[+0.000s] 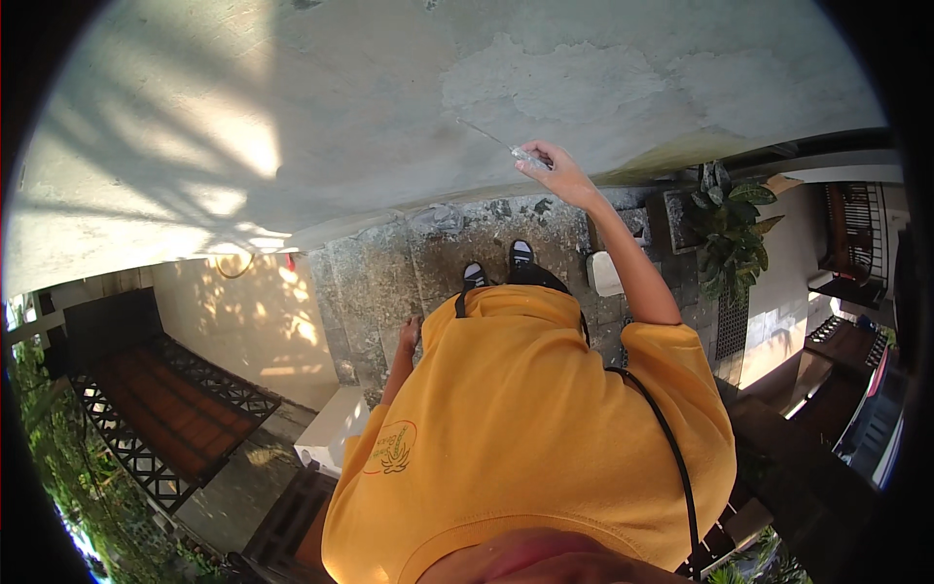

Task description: Scrape the peeling paint or plaster off the exterior wall using a putty knife.

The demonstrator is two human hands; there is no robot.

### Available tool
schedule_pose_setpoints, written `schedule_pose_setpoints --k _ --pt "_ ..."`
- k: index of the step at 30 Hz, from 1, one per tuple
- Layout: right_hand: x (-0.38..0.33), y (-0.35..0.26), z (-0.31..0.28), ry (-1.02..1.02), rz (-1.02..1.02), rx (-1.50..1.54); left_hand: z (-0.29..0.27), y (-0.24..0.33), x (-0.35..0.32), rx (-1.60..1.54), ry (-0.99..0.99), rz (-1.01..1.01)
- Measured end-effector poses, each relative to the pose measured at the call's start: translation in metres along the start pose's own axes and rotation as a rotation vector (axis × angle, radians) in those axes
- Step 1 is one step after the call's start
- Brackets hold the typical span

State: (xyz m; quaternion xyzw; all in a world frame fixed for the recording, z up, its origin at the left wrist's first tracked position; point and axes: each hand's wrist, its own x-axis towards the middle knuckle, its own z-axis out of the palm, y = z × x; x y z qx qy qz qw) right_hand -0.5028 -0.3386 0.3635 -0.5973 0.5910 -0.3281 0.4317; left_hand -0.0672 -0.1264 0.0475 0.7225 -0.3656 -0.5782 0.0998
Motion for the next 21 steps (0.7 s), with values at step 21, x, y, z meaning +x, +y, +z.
schedule_pose_setpoints --k 21 --pt "-0.027 -0.014 0.0 -0.386 0.208 1.135 0.002 0.018 0.035 -0.197 -0.124 -0.087"
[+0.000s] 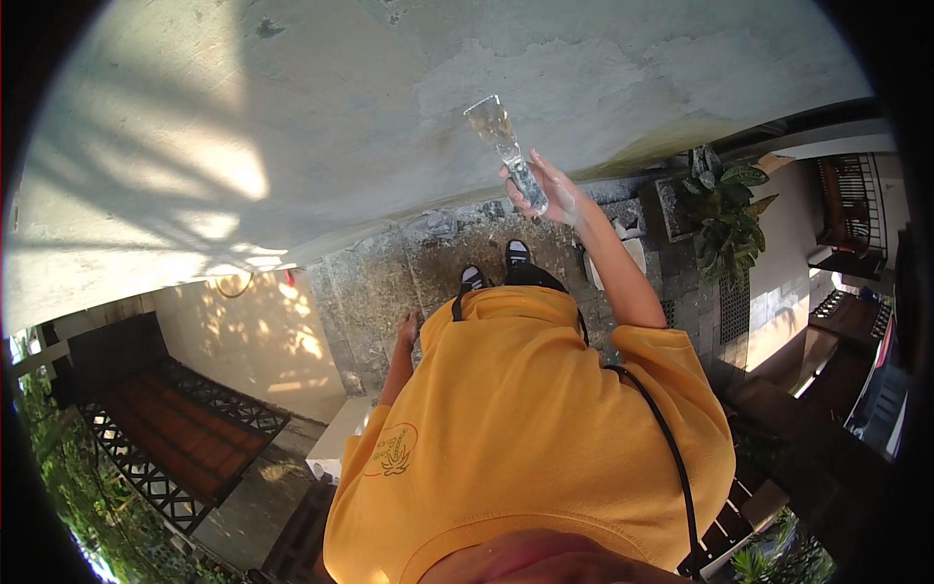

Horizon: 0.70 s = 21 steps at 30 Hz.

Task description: Scrape the peeling paint or plaster off the exterior wall using a putty knife.

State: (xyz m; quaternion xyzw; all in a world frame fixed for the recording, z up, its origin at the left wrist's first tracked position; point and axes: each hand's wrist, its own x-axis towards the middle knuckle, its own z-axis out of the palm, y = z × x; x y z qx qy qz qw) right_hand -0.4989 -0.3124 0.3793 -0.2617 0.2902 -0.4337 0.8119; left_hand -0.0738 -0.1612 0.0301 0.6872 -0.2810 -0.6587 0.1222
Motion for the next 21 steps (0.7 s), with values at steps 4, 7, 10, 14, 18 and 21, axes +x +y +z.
schedule_pose_setpoints --k 4,7,10,14,18,21 --pt "0.0 -0.01 -0.014 0.167 0.043 -0.31 0.003 0.01 -0.009 -0.026 0.005 -0.003" --pt "-0.007 -0.02 -0.028 0.357 -0.02 -0.762 0.002 0.01 -0.014 0.013 0.03 0.023" --pt "-0.015 -0.034 -0.029 0.501 -0.015 -0.968 0.004 0.008 -0.02 0.093 0.064 0.066" --pt "-0.021 -0.041 -0.035 0.601 -0.181 -1.325 0.006 0.018 -0.024 0.315 0.003 0.093" --pt "-0.026 -0.05 -0.014 0.645 -0.29 -1.556 0.003 0.011 -0.019 0.473 -0.007 0.183" --pt "-0.027 -0.054 -0.005 0.751 -0.313 -1.656 0.003 0.008 -0.01 0.156 0.046 0.108"
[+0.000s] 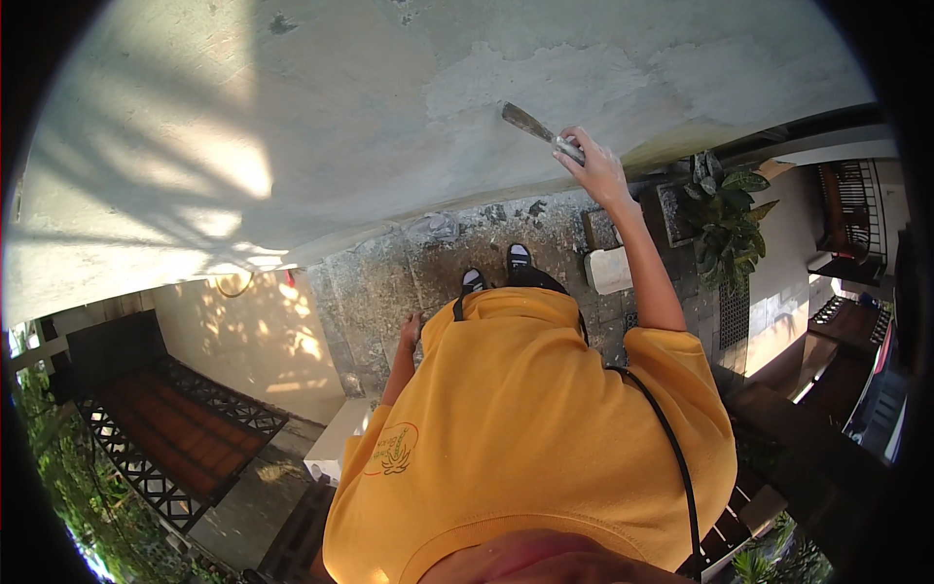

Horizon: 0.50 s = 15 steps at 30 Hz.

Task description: Scrape the peeling paint or plaster off the exterior wall using a putty knife.

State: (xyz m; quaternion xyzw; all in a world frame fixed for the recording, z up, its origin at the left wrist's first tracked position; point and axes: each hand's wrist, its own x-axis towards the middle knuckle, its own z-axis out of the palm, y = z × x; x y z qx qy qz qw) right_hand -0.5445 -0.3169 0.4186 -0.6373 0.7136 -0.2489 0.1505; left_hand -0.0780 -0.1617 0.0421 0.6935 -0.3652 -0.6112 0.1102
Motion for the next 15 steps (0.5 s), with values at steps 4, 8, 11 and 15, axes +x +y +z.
schedule_pose_setpoints --k 4,8,11,15 --pt "0.002 0.003 -0.002 0.039 -0.003 -0.08 0.0 0.004 0.002 -0.05 -0.041 -0.003" --pt "0.007 0.004 0.012 0.105 -0.066 -0.08 -0.001 -0.004 0.006 -0.082 -0.034 -0.036" --pt "0.004 0.002 0.013 0.108 -0.047 -0.105 -0.001 -0.001 0.007 -0.192 -0.045 -0.126" --pt "0.006 0.005 0.013 0.149 -0.066 -0.082 -0.008 -0.029 0.024 -0.084 0.024 -0.085"
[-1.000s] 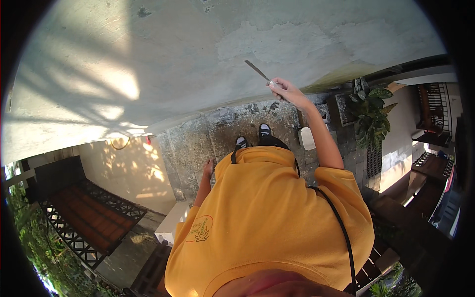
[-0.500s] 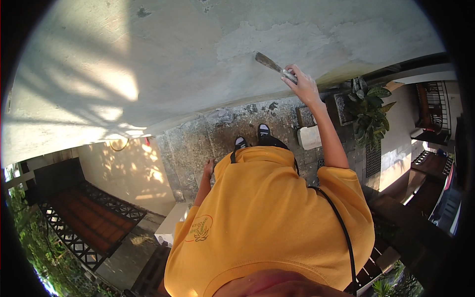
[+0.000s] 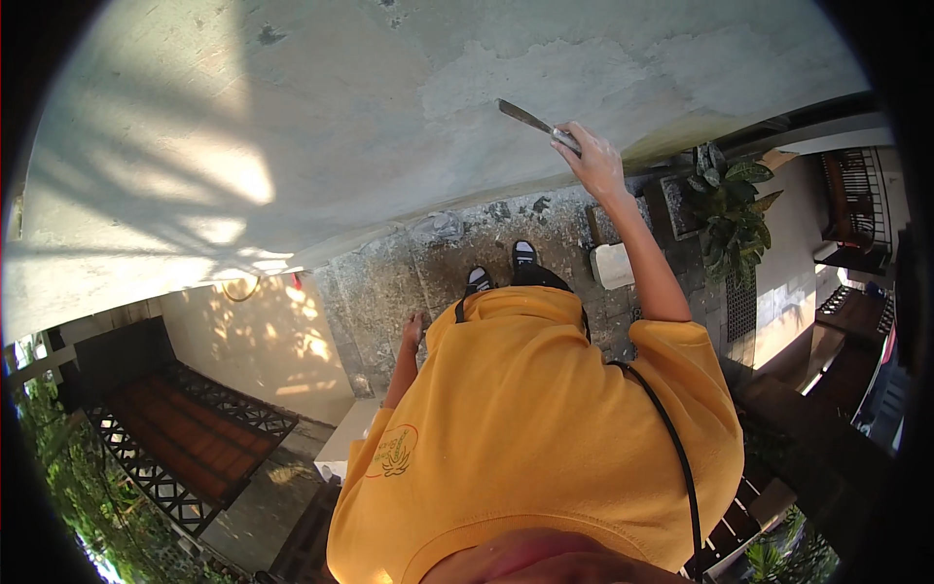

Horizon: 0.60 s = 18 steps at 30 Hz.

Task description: Scrape the peeling paint or plaster off the exterior wall using a putty knife.

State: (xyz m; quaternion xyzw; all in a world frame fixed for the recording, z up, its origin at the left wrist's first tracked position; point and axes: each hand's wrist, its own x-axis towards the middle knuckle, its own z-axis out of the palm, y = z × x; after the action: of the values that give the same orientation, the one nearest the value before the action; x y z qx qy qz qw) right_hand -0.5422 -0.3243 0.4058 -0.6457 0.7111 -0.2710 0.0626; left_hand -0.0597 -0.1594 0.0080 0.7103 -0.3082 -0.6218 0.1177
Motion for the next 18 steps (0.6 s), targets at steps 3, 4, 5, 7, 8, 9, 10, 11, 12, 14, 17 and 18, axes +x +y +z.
schedule_pose_setpoints --k 3,4,5,7,8,9,10,11,12,14,17,18 --pt "0.004 0.009 0.002 -0.098 0.104 -0.103 0.008 0.029 -0.018 0.01 -0.023 -0.054" --pt "0.003 0.01 0.003 -0.093 0.116 -0.108 0.01 0.041 -0.028 0.057 -0.05 -0.005" --pt "0.003 0.01 0.003 -0.121 0.106 -0.077 0.011 0.049 -0.035 0.102 -0.074 0.045" --pt "0.008 -0.001 0.003 -0.15 0.076 -0.029 0.001 0.026 -0.025 0.236 -0.043 0.128" --pt "0.007 -0.004 0.004 -0.152 0.078 -0.021 0.002 0.026 -0.025 0.372 -0.03 0.21" --pt "0.005 -0.005 0.005 -0.154 0.079 -0.013 0.004 0.027 -0.024 0.373 -0.032 0.213" --pt "0.005 -0.006 0.004 -0.152 0.079 -0.015 0.007 0.029 -0.022 0.191 -0.053 0.131" --pt "0.004 -0.006 0.002 -0.168 0.099 -0.016 0.01 0.03 -0.022 0.005 -0.07 0.046" --pt "0.004 -0.006 0.001 -0.186 0.117 -0.017 0.012 0.033 -0.022 0.0 -0.069 0.045" --pt "-0.002 0.0 0.006 -0.186 0.117 0.004 0.013 0.037 -0.02 -0.099 -0.035 -0.029" --pt "-0.011 0.004 0.003 -0.178 0.076 0.084 0.009 0.023 -0.013 -0.16 -0.05 -0.019" --pt "-0.013 0.005 0.002 -0.163 0.043 0.134 0.009 0.02 -0.015 -0.167 -0.046 -0.021"
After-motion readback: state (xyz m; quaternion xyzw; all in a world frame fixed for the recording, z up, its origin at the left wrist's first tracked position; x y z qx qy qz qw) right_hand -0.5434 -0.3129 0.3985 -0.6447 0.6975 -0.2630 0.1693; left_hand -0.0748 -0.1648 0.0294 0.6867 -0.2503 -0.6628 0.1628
